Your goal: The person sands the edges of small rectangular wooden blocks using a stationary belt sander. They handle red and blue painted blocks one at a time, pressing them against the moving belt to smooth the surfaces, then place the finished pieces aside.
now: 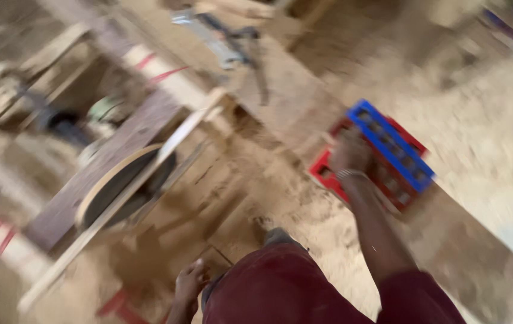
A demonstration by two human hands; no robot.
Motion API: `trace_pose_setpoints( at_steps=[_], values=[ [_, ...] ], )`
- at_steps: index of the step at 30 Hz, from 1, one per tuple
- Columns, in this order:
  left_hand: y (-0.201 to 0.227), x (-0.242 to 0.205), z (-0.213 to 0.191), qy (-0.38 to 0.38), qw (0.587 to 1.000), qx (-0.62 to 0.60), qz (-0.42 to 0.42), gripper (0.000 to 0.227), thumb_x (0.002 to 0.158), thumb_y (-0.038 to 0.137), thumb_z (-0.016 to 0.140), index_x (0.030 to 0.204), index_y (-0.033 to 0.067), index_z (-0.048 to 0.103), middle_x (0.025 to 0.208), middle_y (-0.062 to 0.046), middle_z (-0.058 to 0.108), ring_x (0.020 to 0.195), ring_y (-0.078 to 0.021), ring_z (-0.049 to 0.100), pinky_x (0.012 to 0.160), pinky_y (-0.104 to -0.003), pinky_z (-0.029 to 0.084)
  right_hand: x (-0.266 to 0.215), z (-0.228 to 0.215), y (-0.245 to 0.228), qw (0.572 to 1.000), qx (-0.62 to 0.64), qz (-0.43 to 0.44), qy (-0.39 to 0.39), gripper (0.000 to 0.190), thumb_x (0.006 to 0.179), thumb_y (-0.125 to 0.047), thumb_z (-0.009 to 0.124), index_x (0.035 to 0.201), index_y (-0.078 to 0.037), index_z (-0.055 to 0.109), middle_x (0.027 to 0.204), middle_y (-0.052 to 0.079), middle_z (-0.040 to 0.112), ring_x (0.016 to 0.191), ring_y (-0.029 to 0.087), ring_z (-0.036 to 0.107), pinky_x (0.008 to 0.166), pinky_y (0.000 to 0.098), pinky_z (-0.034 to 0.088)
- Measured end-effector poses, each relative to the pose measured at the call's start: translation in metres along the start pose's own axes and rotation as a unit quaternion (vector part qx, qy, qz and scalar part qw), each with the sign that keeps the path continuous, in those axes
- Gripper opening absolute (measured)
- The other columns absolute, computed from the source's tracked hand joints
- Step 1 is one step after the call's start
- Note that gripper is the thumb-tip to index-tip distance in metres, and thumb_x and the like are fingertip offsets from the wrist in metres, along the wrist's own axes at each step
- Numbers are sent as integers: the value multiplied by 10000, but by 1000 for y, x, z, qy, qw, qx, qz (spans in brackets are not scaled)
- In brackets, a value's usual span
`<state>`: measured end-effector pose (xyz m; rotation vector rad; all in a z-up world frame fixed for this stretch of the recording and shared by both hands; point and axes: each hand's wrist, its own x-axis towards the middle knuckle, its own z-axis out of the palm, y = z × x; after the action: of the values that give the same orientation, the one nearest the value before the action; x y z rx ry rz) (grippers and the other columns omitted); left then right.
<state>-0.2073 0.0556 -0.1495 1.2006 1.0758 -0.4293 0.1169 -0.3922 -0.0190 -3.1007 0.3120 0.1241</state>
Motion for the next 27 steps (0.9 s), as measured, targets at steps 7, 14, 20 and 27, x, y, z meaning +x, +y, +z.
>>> trace_pose_setpoints(
  at_steps=[7, 14, 20, 27],
  values=[
    [37, -111, -39, 231, 900, 191, 315, 354, 990, 361, 614, 982, 28, 736, 931, -197, 728, 860, -330, 706, 780, -423, 545, -110, 27, -101, 904, 260, -309, 143, 545, 941, -317, 748, 1343, 24, 610, 1288, 260, 648, 1195, 431, 603, 1025, 516, 497],
    [42, -280, -165, 589, 646, 222, 431, 238, 886, 170, 792, 1083, 95, 683, 969, -128, 681, 856, -326, 665, 739, -444, 520, -164, 129, -207, 815, 140, -435, -356, 641, 861, -360, 762, 1388, -38, 590, 1296, 200, 681, 1159, 295, 684, 924, 407, 567],
    [-40, -350, -323, 764, 573, 241, 172, 411, 939, 285, 834, 1198, 17, 662, 1182, -225, 596, 1149, -417, 571, 990, -519, 483, -207, 136, -256, 776, 153, -452, -412, 584, 877, -324, 737, 1339, 11, 612, 1241, 177, 748, 1123, 256, 742, 945, 360, 567],
    [-93, -331, -424, 666, 697, 264, -10, 629, 871, 496, 802, 1223, -9, 672, 1290, -272, 505, 1201, -451, 524, 970, -539, 463, -219, 138, -268, 787, 165, -453, -385, 552, 880, -319, 725, 1317, 6, 633, 1202, 161, 763, 1087, 241, 753, 929, 348, 571]
  ],
)
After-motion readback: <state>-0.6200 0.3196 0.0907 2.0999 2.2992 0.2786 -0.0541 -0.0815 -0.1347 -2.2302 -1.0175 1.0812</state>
